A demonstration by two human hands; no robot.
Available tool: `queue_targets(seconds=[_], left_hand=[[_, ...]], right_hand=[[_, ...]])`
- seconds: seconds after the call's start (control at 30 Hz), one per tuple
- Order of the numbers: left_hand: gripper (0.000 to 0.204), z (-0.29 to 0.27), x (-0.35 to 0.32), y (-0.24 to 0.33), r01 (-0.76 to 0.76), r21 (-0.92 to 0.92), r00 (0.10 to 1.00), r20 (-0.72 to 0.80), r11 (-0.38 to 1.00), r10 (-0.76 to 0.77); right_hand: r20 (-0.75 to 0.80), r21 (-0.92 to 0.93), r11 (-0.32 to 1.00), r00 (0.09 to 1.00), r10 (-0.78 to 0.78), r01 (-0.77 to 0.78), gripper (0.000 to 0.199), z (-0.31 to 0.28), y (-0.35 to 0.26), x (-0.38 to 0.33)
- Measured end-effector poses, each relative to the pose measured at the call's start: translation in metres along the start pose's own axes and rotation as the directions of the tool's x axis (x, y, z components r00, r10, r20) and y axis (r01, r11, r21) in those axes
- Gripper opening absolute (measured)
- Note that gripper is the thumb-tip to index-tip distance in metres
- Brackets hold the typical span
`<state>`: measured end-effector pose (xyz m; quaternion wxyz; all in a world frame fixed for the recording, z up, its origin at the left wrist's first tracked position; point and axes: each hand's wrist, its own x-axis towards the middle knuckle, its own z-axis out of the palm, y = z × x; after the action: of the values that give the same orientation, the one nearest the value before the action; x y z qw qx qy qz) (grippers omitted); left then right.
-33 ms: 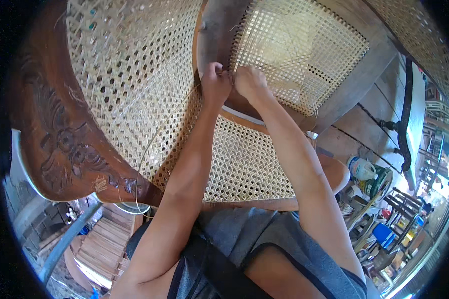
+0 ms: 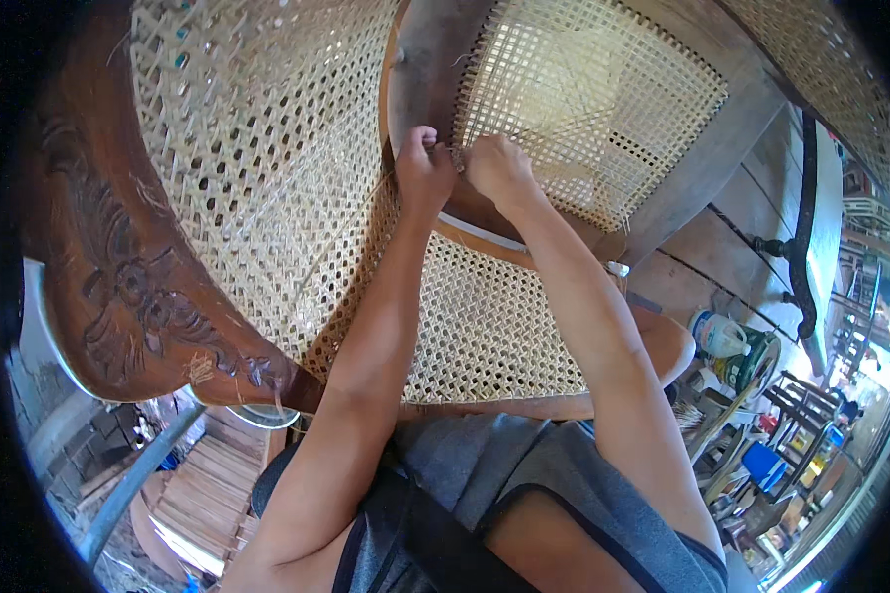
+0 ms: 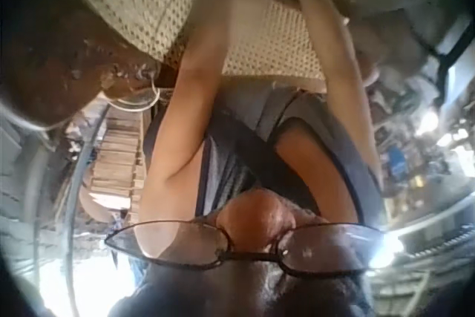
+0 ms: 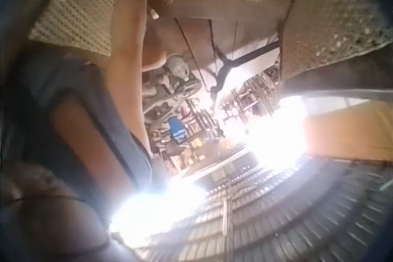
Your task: The person is weaving or repairing the seat of a rattan chair using strips of cane.
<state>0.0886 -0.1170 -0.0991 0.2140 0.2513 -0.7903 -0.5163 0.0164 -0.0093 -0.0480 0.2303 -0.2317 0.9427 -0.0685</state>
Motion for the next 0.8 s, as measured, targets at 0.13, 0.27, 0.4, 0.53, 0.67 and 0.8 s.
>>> queue_targets(seconds=[0.13,0.27,0.4,0.53,0.67,0.8], left_hand=[[0.015,-0.002,0.002,0.012,-0.169,-0.109,0.983,-0.092,0.980,0.160],[0.013,0.009,0.005,0.029,-0.154,-0.385,0.877,0.371,0.910,0.306],[0.016,0.000,0.011,0.028,-0.091,-0.395,0.866,0.422,0.914,0.269],[0.017,-0.016,0.008,0.026,0.064,-0.330,0.931,0.359,0.942,0.062],[0.018,-0.013,0.001,0.006,-0.007,0.073,0.994,0.110,0.997,-0.001],[0.019,-0.010,0.002,0.002,0.083,0.042,0.992,0.097,0.996,-0.087]], right_hand=[[-0.105,-0.022,0.999,0.994,-0.042,0.040,0.033,-0.047,0.044,-0.040],[-0.137,0.046,0.994,0.987,-0.089,0.096,0.042,-0.083,0.055,-0.072],[-0.154,0.078,0.996,0.987,-0.040,0.052,0.045,-0.100,0.038,-0.072],[-0.050,0.233,0.971,0.998,-0.038,0.049,0.037,-0.066,0.034,-0.038],[0.182,0.133,0.990,0.981,-0.063,0.039,0.026,-0.022,0.021,-0.015],[0.117,0.138,0.990,0.993,0.025,-0.041,0.021,-0.013,0.010,-0.010]])
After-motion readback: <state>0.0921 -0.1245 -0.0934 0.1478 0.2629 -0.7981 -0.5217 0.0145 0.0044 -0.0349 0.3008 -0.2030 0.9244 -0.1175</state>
